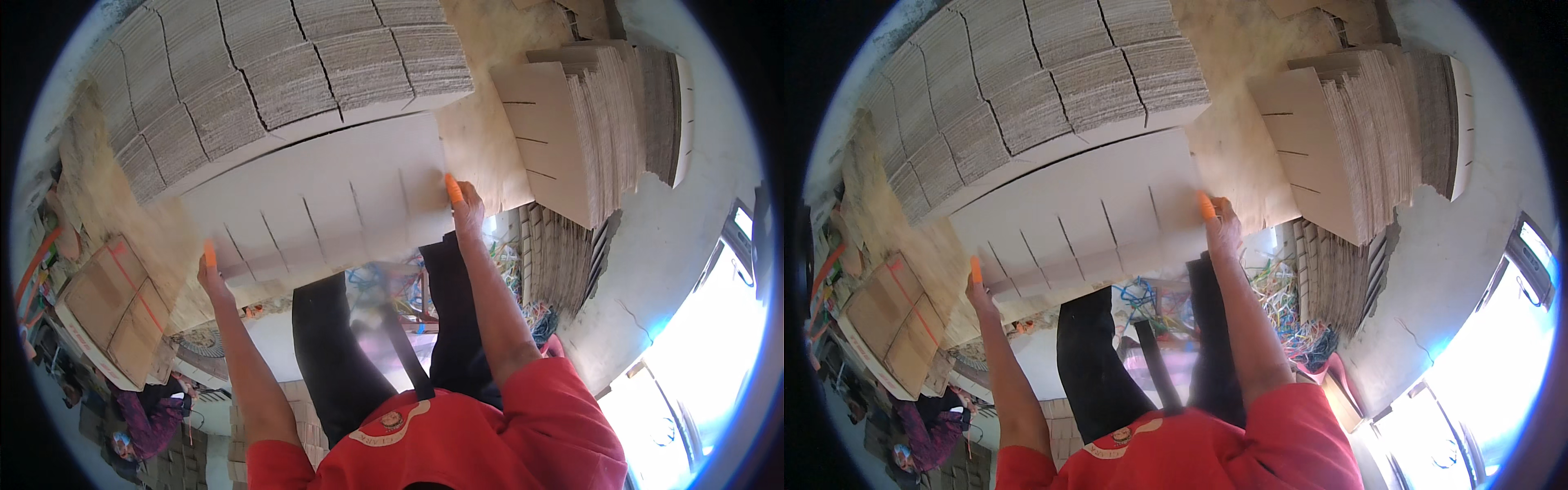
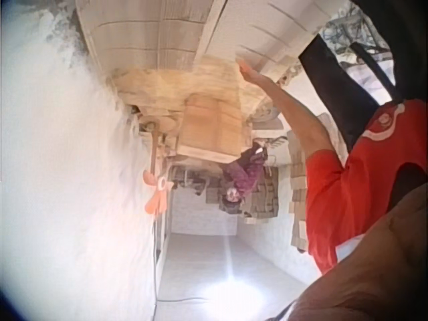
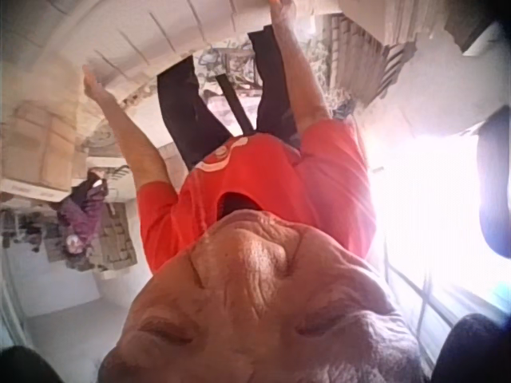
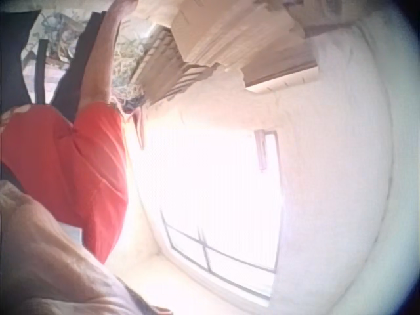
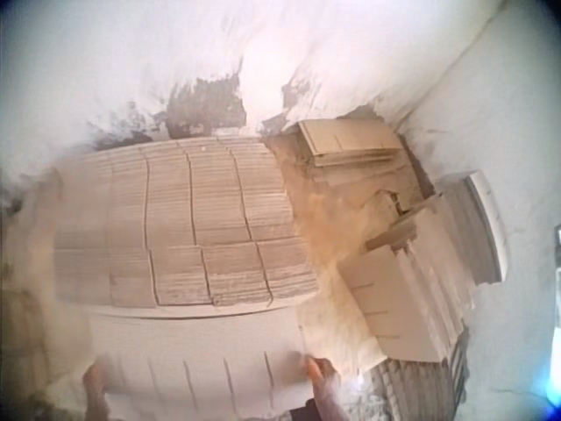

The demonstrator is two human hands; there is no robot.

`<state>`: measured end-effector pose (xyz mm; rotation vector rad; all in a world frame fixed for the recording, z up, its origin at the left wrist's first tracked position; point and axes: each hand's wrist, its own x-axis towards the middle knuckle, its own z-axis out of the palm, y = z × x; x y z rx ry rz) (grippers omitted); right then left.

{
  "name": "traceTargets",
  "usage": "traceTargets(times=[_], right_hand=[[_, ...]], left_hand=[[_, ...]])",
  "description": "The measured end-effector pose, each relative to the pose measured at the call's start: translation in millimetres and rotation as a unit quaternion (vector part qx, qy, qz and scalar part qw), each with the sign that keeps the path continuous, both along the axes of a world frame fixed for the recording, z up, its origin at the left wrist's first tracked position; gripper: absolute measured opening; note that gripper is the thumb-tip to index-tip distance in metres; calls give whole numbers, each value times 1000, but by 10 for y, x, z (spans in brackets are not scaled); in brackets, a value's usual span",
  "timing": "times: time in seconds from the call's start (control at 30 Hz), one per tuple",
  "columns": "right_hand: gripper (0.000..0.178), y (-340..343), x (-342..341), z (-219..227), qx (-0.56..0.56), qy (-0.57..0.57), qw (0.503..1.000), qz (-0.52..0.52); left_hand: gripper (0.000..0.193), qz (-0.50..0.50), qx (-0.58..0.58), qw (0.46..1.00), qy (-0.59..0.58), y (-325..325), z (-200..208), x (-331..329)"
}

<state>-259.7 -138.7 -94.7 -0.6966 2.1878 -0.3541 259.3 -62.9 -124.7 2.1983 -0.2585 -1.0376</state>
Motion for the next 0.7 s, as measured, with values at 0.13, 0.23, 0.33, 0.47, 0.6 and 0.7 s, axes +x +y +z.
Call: traceTargets(times=[0.13,0.23,0.33,0.47,0.6,0.7], right_hand=[[54,-72,13,-13,23,39,996,81],[51,-224,-275,-11,83,-202,976,24],[41,-439,-362,284,112,-242,961,72],[39,-242,-680,452,29,-320,937,140],[40,-50,-985,849,-10,-401,915,35],[56,-320,-887,1283,-129,-439,886,75]], left_hand=[[43,-70,104,992,15,-59,-116,105],[55,-31,111,989,93,-172,314,-221],[61,20,102,985,138,96,460,-274],[51,4,49,991,128,809,580,-383],[50,70,-72,981,164,1196,904,-426],[52,-61,-213,959,180,754,1147,-500]])
